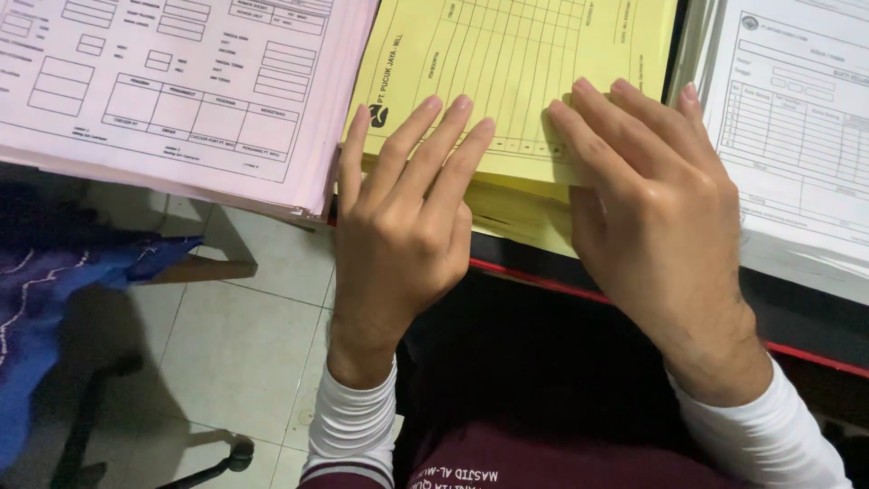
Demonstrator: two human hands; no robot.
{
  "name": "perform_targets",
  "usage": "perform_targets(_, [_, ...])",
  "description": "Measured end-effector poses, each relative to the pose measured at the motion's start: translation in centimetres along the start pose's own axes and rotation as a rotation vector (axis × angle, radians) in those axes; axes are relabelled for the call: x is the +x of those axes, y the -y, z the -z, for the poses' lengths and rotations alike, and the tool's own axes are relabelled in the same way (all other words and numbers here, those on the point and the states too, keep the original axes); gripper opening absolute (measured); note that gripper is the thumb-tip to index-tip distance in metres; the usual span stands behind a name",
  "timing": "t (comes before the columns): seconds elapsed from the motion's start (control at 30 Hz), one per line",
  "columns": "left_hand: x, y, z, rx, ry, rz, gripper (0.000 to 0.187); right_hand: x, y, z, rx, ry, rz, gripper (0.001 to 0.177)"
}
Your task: Sort and organize various colored paper forms in stacks
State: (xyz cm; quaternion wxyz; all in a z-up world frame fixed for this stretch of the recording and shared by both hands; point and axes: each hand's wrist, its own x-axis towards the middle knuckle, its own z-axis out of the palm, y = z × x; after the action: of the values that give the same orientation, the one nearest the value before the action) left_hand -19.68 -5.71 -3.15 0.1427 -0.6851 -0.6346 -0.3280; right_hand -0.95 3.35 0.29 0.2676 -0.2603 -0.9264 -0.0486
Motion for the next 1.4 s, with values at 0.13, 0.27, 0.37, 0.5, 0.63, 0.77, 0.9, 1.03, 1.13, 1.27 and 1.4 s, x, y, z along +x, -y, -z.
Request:
perform_targets(0.13, [-0.2,0.3,-0.5,-0.012,0.009,0.037,0.042,0.7,0.0,2.6,-0.03,0.312,0.033,0.06])
perform_targets(0.27, [-0.4,0.4,-0.9,-0.02,-0.014,0.053,0.033,0.0,-0.3,5.1,-0.218,0.416,0.171,0.073])
perform_targets(0.37, [-0.4,0.2,-1.0,-0.019,-0.017,0.064,0.033,-0.3,-0.8,5.7,-0.278,0.432,0.229,0.078])
perform_targets(0.5, [0.4,-0.1,-0.4,-0.046,0.001,0.072,0.029,1.3,-1.9,4.7,-0.311,0.472,0.278,0.08])
perform_targets(0.63, [1.8,-0.2,-0.3,-0.006,0.019,0.095,0.029,4.2,-3.9,2.2,-0.113,0.609,0.297,0.079])
perform_targets(0.77, [3.2,0.0,-1.1,0.032,0.178,0.124,0.057,6.4,-5.4,0.2,0.016,0.657,0.291,0.074])
perform_targets(0.9, [3.8,0.1,-1.9,0.042,0.28,0.164,0.073,7.6,-6.7,-0.7,0.055,0.666,0.285,0.076])
perform_targets(1.03, [4.2,-0.2,-1.9,0.002,0.315,0.223,0.069,8.6,-8.6,-2.8,0.109,0.815,0.256,0.097])
perform_targets(1.13, [4.3,-0.2,-2.0,0.023,0.351,0.247,0.069,11.0,-10.0,-4.1,0.141,0.941,0.189,0.11])
perform_targets(1.27, [4.4,-0.2,-1.9,0.023,0.347,0.261,0.07,15.1,-12.1,-5.4,0.139,1.088,-0.027,0.134])
perform_targets(1.4, [4.5,-0.4,-1.9,0.03,0.361,0.281,0.075,17.3,-13.3,-6.2,-0.003,1.163,-0.088,0.154])
